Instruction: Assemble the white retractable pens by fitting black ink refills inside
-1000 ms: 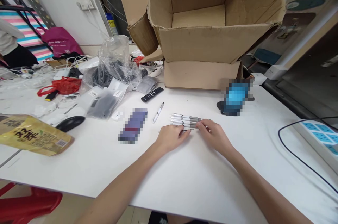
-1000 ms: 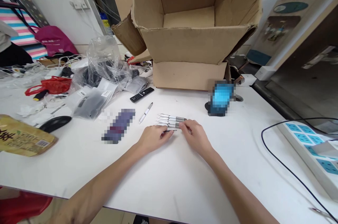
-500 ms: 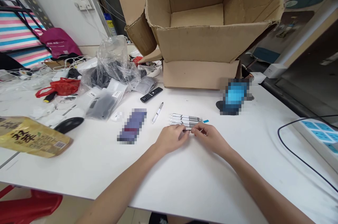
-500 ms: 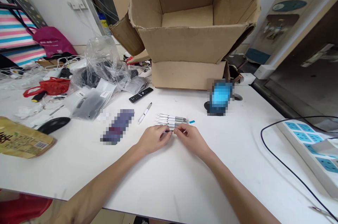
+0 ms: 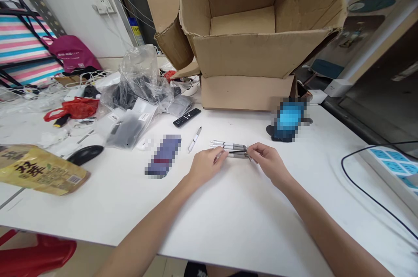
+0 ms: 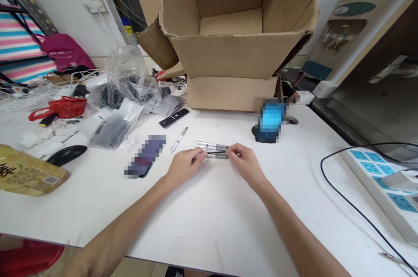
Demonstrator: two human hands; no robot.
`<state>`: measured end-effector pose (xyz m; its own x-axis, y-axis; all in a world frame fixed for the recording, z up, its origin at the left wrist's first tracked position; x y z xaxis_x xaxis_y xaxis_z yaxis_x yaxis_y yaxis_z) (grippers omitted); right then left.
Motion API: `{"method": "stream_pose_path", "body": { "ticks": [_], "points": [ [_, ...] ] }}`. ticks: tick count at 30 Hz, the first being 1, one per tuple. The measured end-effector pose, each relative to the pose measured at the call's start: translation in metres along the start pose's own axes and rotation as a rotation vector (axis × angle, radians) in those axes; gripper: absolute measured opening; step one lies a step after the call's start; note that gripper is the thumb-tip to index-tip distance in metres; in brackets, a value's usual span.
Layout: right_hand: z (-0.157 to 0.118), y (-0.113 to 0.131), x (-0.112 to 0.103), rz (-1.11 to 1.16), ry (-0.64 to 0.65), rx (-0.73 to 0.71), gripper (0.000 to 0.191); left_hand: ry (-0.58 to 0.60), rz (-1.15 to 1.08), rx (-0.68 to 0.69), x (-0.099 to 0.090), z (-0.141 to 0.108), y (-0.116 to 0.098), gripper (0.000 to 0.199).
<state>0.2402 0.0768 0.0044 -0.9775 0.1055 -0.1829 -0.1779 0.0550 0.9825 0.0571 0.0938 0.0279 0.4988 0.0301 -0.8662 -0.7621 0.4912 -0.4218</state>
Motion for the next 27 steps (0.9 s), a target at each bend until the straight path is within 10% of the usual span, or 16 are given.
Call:
{"method": "stream_pose_path", "body": {
  "ticks": [27],
  "points": [
    [-0.009,0.005,0.016,-0.035,0.102,-0.03,0.045,-0.061,-0.271,-0.234,-0.007,0.0,0.022,0.044]
  ]
}}
Point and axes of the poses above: each hand's wrist, its own z-axis towards the middle knuckle, its own x-axis out of the palm, y = z × x, the point moved 10 cm from there along z, towards the middle knuckle, and after that the axes turned 6 degrees about z, right-handed, at the moved point
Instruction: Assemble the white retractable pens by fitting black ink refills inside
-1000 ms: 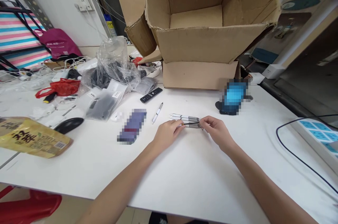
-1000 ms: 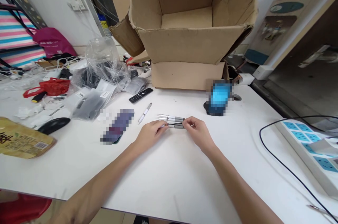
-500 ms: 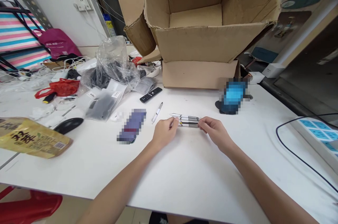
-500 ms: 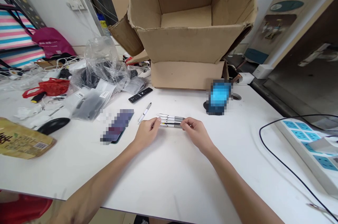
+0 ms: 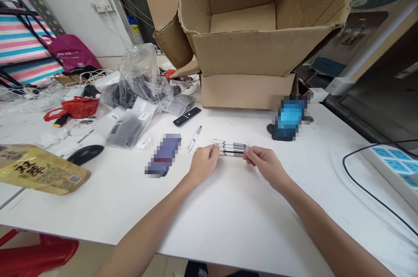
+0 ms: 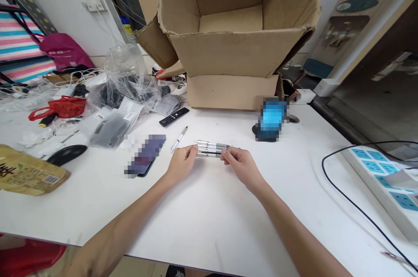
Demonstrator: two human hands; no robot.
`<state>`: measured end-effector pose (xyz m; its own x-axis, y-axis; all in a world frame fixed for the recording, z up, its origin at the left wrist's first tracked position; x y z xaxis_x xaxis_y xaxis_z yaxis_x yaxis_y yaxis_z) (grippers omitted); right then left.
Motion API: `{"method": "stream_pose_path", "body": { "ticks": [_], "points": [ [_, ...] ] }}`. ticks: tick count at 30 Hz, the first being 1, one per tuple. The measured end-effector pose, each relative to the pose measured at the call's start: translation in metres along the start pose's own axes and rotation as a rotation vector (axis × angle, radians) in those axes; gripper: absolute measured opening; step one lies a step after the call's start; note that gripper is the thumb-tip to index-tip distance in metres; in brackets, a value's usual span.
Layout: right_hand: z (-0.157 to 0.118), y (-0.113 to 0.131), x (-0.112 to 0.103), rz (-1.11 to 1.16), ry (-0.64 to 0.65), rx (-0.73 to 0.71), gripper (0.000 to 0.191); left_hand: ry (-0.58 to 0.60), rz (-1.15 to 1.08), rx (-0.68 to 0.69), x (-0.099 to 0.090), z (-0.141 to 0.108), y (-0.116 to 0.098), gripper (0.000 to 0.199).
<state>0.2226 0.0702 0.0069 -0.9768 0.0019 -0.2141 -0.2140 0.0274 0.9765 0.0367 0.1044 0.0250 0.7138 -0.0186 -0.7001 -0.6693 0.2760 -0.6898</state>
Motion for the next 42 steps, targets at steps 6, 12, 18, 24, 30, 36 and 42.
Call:
{"method": "stream_pose_path", "body": {
  "ticks": [6,12,18,24,30,36,42],
  "points": [
    [-0.001,0.005,-0.004,0.006,-0.047,-0.037,0.038,0.015,-0.002,-0.021,0.001,0.001,0.003,0.044],
    [-0.001,-0.001,0.0,-0.007,-0.006,0.01,0.05,0.028,0.014,-0.017,0.003,0.001,0.002,0.044],
    [0.0,0.004,0.002,-0.011,0.012,-0.046,0.041,0.013,0.003,-0.042,0.002,0.002,0.008,0.045],
    [-0.001,0.005,0.005,-0.003,0.045,-0.04,0.04,0.007,0.025,-0.032,0.0,0.004,0.009,0.044],
    [-0.002,0.0,0.008,-0.038,0.046,-0.025,0.053,0.022,0.06,-0.017,-0.001,0.003,0.003,0.044],
    [0.0,0.004,0.006,-0.03,0.022,-0.077,0.034,-0.003,0.05,-0.034,-0.005,0.005,0.007,0.043],
    [-0.002,-0.001,0.007,0.008,0.036,0.003,0.048,0.017,0.057,-0.004,-0.002,0.004,0.003,0.044]
  ]
}}
Point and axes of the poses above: each hand's wrist, its own z-axis towards the middle knuckle, its own x-axis out of the palm, y = z × x, the point moved 10 cm from there along z, towards the middle knuckle, and after that the axes turned 6 degrees about z, right-handed, at the moved point
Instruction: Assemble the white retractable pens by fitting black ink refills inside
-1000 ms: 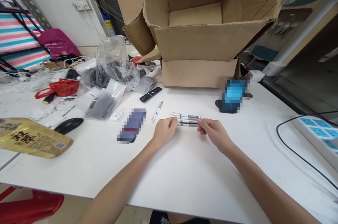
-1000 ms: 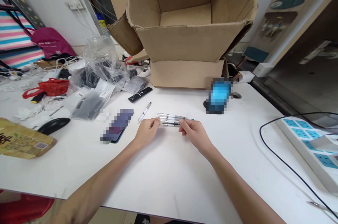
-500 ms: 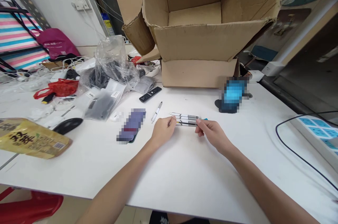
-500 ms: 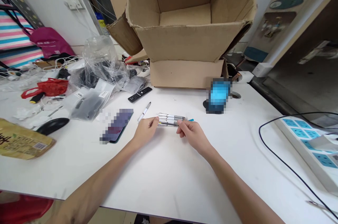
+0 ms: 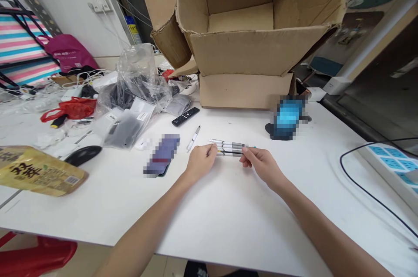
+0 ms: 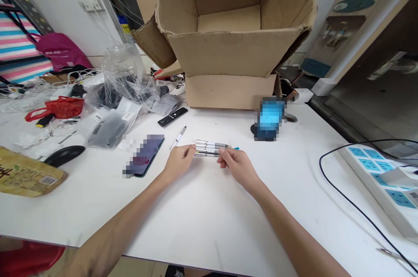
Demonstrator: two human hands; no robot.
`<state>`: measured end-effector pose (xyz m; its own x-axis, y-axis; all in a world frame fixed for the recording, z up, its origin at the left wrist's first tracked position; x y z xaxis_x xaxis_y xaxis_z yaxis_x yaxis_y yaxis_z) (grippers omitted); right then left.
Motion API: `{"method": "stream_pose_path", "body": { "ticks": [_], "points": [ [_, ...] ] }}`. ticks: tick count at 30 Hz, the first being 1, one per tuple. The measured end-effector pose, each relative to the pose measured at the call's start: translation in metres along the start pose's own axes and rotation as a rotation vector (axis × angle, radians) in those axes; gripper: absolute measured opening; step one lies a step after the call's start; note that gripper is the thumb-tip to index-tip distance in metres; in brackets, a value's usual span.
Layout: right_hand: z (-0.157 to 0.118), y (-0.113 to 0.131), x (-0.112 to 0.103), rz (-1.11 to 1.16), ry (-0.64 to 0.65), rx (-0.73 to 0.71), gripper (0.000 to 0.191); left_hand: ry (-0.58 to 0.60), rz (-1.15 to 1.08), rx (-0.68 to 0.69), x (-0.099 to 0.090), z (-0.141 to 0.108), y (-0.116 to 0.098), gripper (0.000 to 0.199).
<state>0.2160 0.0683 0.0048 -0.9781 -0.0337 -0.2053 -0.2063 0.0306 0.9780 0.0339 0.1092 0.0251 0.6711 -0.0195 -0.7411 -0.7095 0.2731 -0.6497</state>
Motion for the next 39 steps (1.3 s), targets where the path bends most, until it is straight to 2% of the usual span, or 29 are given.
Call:
{"method": "stream_pose_path", "body": {
  "ticks": [7,14,19,22,28,35,39],
  "points": [
    [0.002,0.003,-0.004,-0.014,-0.023,-0.05,0.034,-0.004,0.003,-0.013,-0.001,0.001,0.002,0.043],
    [0.002,-0.003,-0.004,-0.003,-0.022,0.01,0.05,0.013,0.035,0.009,0.002,-0.001,-0.002,0.044],
    [0.003,0.003,-0.005,-0.039,-0.022,-0.043,0.035,0.012,0.056,0.015,0.001,-0.001,-0.004,0.044],
    [0.004,0.003,-0.006,-0.036,-0.034,-0.043,0.033,0.005,0.056,0.003,0.0,0.0,-0.003,0.044],
    [0.002,-0.001,-0.004,-0.007,-0.019,-0.003,0.053,0.023,0.08,0.005,0.004,-0.001,-0.002,0.044],
    [0.002,0.01,-0.004,-0.055,-0.023,-0.09,0.032,0.031,0.153,0.01,0.005,-0.001,0.0,0.045],
    [0.002,0.004,-0.004,-0.077,-0.023,-0.025,0.038,0.028,0.195,0.023,0.005,-0.001,-0.002,0.046]
  ]
}}
Point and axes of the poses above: each hand's wrist, its own z-axis towards the middle knuckle, its own x-axis out of the palm, y = z × x, the point moved 10 cm from there along z, towards the middle knuckle, and after that the axes turned 6 degrees about z, right-handed, at the moved point
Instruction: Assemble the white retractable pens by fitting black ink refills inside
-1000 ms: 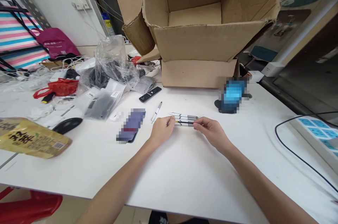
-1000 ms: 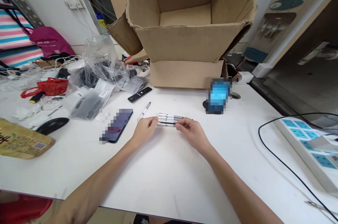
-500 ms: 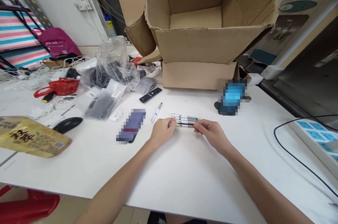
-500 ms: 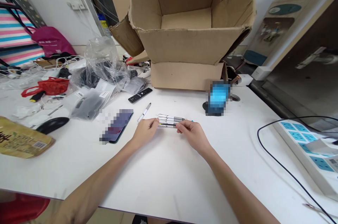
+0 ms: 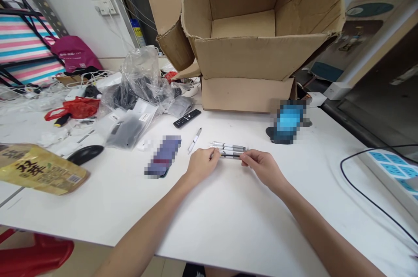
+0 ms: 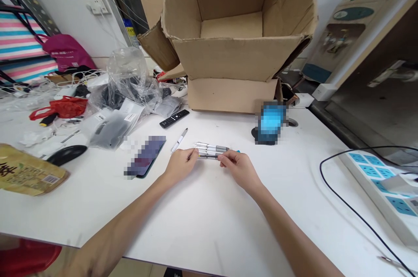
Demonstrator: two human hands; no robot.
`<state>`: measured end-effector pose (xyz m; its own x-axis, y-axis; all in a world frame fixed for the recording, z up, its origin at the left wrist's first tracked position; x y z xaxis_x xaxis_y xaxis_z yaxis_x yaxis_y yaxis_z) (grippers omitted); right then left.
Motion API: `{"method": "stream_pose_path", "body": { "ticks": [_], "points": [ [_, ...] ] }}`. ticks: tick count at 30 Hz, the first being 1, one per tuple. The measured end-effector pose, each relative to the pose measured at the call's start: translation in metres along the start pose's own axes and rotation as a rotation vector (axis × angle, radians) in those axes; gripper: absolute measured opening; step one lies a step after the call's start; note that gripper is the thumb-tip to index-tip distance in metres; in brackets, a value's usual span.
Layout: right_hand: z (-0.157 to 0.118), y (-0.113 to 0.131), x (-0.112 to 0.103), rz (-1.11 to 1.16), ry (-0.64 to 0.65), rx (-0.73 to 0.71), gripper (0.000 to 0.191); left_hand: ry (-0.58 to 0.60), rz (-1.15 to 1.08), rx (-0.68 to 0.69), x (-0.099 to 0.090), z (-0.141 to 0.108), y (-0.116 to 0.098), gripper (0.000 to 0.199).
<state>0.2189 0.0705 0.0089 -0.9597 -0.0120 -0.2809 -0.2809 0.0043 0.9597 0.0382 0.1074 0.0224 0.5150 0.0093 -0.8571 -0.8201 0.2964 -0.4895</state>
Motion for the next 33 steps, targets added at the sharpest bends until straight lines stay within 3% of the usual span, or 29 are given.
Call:
{"method": "stream_pose_path", "body": {
  "ticks": [4,13,21,28,33],
  "points": [
    [-0.0016,-0.0068,0.0037,0.037,0.019,0.055,0.05,0.003,0.011,0.01,0.0002,-0.001,-0.0015,0.047],
    [0.0032,-0.0008,-0.0029,0.015,-0.014,-0.036,0.031,0.016,0.015,-0.008,0.0026,0.0001,0.0005,0.048],
    [0.0015,-0.0085,-0.0004,0.003,0.005,0.027,0.043,0.02,-0.013,-0.007,0.0029,0.0,0.0006,0.048],
    [0.0045,-0.0052,-0.0026,0.019,-0.023,-0.005,0.034,0.023,-0.06,-0.008,0.0021,0.0008,-0.0005,0.047],
    [0.0032,-0.0057,-0.0023,0.013,-0.018,0.006,0.038,0.004,-0.077,-0.005,-0.001,0.0013,-0.0009,0.047]
  ]
}}
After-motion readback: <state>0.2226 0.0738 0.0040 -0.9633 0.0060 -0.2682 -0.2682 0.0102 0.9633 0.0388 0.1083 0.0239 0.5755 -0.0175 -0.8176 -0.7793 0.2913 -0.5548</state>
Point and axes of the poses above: each hand's wrist, its own z-axis towards the middle knuckle, its own x-axis out of the palm, y = z × x, the point moved 10 cm from there along z, towards the middle knuckle, and after that the axes turned 6 degrees about z, right-handed, at the moved point
